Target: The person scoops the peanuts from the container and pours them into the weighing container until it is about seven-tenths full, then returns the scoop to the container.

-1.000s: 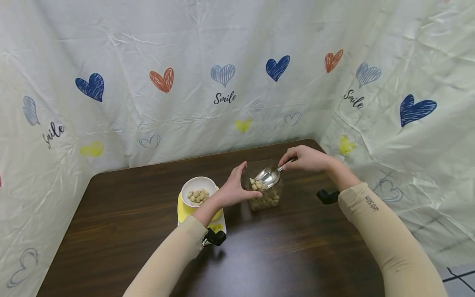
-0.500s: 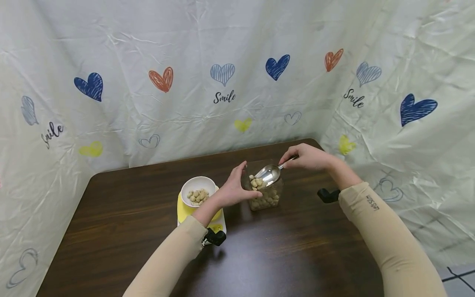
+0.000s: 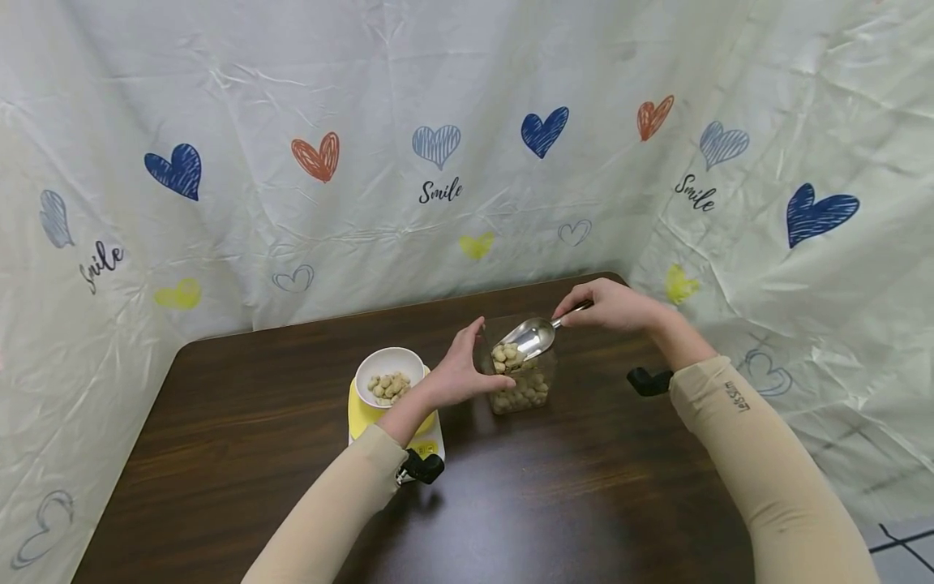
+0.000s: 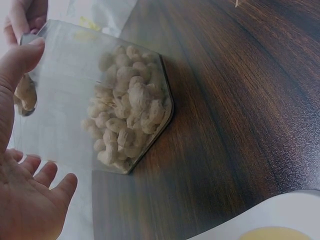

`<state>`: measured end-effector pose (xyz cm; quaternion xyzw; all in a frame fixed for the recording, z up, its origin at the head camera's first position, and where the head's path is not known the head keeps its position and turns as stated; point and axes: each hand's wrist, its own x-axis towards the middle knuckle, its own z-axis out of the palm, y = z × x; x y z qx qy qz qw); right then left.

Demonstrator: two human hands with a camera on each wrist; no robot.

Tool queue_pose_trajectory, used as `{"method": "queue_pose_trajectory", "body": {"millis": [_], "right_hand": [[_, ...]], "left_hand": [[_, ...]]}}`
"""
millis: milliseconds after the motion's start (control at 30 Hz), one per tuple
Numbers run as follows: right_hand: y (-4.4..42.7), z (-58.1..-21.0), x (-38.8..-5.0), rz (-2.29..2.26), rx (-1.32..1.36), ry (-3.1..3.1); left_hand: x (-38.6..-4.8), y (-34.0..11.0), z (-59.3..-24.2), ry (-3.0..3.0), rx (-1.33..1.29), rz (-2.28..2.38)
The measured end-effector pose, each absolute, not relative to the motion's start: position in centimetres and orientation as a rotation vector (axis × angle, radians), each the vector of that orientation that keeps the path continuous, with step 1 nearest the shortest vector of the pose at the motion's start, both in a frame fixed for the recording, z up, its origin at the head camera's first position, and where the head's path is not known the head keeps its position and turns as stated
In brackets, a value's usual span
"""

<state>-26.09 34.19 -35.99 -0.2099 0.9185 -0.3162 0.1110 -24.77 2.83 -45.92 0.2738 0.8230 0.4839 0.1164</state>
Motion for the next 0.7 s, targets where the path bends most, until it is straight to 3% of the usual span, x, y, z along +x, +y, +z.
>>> {"method": "queue_pose_trajectory", "body": {"millis": [700], "right_hand": [[33.89, -36.10, -25.95, -0.918, -0.606, 2.673]], "left_hand": [[-24.77, 2.77, -45.83, 2.424, 0.797, 1.388]]}}
